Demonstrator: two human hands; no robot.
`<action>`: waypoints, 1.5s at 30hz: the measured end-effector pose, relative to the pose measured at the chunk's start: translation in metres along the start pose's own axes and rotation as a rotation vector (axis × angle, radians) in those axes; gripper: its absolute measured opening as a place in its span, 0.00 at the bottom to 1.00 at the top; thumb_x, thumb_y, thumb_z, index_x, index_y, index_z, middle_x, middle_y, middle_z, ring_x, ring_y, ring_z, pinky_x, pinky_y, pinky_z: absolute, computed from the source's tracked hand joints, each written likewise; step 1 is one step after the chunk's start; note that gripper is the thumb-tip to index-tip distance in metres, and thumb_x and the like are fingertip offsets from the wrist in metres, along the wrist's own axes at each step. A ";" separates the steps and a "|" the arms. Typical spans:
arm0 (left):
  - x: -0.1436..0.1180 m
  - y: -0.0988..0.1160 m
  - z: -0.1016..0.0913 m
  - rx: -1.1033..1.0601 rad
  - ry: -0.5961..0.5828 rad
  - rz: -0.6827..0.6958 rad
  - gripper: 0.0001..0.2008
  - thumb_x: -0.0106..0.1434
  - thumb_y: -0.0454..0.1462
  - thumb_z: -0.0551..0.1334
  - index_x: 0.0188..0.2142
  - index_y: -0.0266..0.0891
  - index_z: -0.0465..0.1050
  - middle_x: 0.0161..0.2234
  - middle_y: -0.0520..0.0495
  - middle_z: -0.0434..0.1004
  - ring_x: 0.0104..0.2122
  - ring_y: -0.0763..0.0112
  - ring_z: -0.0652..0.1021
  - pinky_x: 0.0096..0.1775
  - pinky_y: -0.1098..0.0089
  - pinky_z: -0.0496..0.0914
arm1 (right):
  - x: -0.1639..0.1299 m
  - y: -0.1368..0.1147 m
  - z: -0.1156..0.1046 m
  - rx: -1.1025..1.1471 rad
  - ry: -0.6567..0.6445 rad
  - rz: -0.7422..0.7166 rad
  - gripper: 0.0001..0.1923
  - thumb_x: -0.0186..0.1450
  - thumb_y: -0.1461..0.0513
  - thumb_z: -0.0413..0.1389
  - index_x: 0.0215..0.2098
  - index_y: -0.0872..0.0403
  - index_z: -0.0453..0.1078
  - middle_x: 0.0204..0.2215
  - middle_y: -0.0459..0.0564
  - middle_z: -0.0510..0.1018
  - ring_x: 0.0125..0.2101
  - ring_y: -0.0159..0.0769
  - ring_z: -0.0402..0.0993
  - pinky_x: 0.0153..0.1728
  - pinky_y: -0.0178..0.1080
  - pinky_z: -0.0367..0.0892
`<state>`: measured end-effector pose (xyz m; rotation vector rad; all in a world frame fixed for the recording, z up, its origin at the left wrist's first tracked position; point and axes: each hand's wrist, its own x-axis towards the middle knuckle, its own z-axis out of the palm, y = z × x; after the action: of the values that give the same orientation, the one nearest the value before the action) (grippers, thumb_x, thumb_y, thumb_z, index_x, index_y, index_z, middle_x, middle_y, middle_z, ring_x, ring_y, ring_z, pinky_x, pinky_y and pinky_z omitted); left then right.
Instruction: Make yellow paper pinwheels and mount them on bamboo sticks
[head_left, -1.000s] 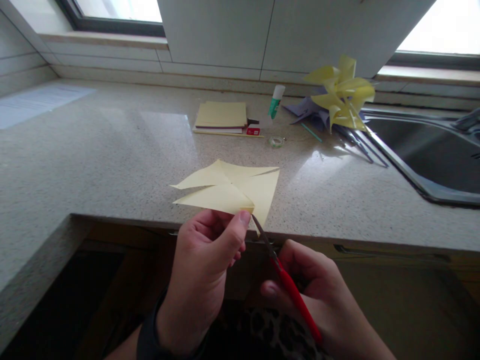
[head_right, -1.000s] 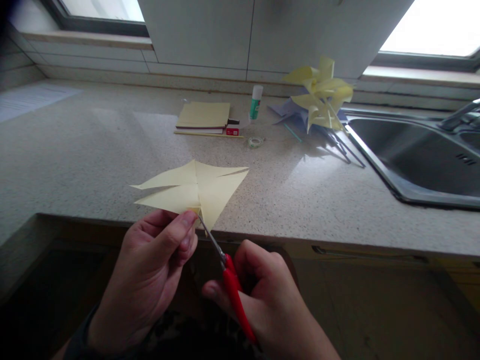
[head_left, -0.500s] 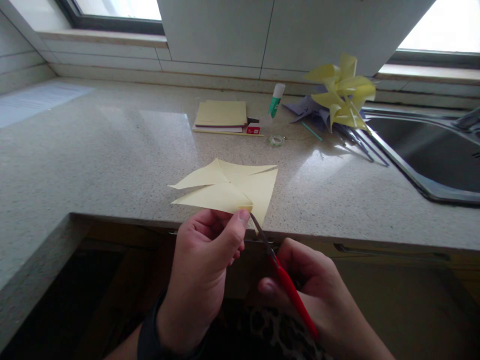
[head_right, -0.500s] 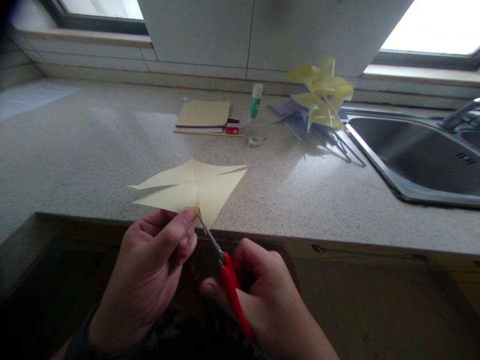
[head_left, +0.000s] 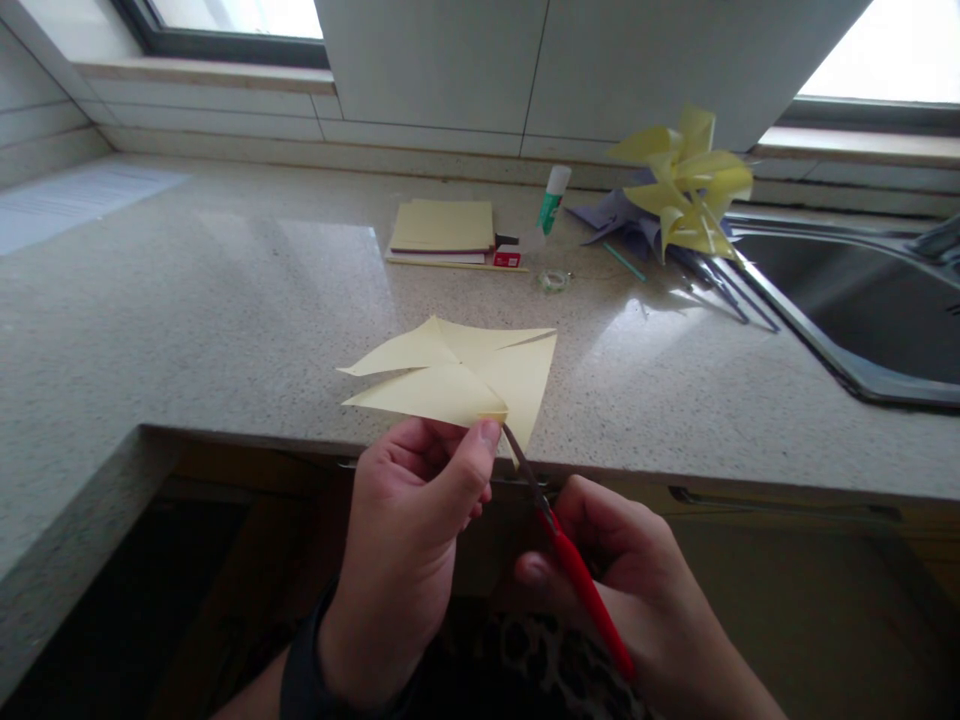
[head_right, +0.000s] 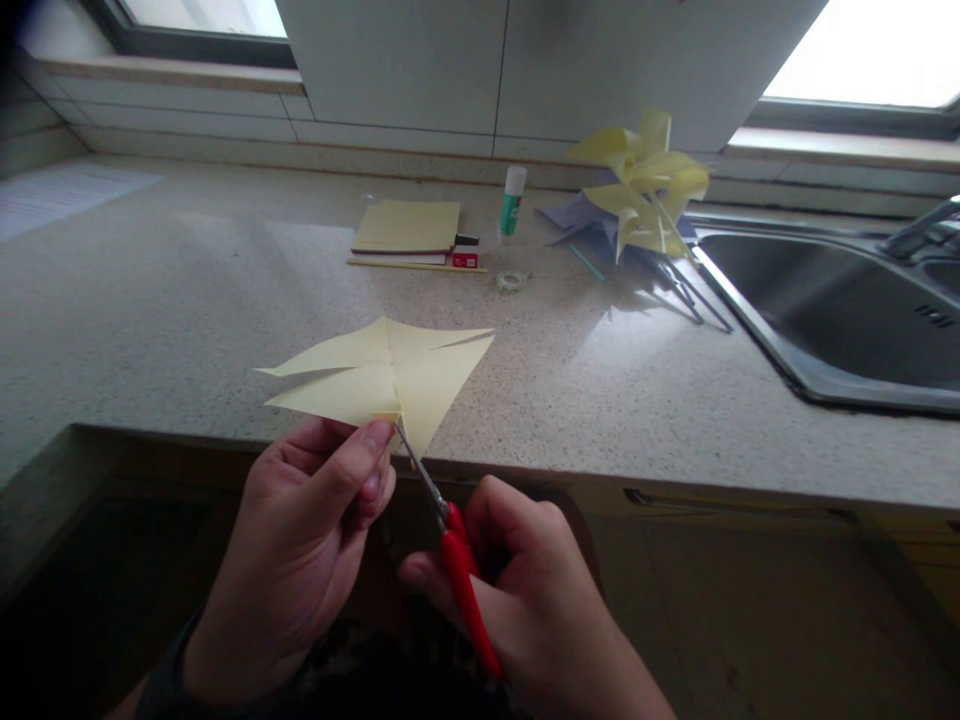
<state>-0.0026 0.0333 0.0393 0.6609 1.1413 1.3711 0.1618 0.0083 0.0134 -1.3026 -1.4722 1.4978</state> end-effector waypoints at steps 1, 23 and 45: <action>0.000 0.000 0.000 -0.003 0.002 -0.002 0.14 0.61 0.40 0.71 0.25 0.37 0.70 0.19 0.57 0.66 0.19 0.82 0.65 0.23 0.78 0.59 | 0.000 0.001 0.000 0.001 -0.001 -0.002 0.23 0.58 0.49 0.68 0.25 0.51 0.60 0.21 0.40 0.65 0.22 0.28 0.55 0.21 0.33 0.52; -0.002 0.001 0.004 -0.030 0.031 -0.008 0.13 0.60 0.40 0.71 0.25 0.37 0.71 0.18 0.57 0.66 0.18 0.82 0.65 0.22 0.78 0.59 | 0.001 0.000 0.003 0.010 0.002 -0.028 0.20 0.60 0.52 0.66 0.26 0.51 0.60 0.21 0.40 0.64 0.22 0.28 0.55 0.20 0.33 0.51; -0.002 0.001 0.005 -0.085 -0.003 -0.035 0.12 0.62 0.39 0.70 0.26 0.37 0.72 0.19 0.57 0.64 0.19 0.82 0.62 0.23 0.77 0.58 | 0.001 0.005 0.004 -0.047 0.021 -0.046 0.21 0.60 0.49 0.66 0.25 0.51 0.61 0.19 0.40 0.65 0.21 0.28 0.56 0.20 0.33 0.52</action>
<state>0.0016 0.0333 0.0425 0.5791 1.0815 1.3803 0.1585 0.0073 0.0076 -1.2998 -1.5215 1.4241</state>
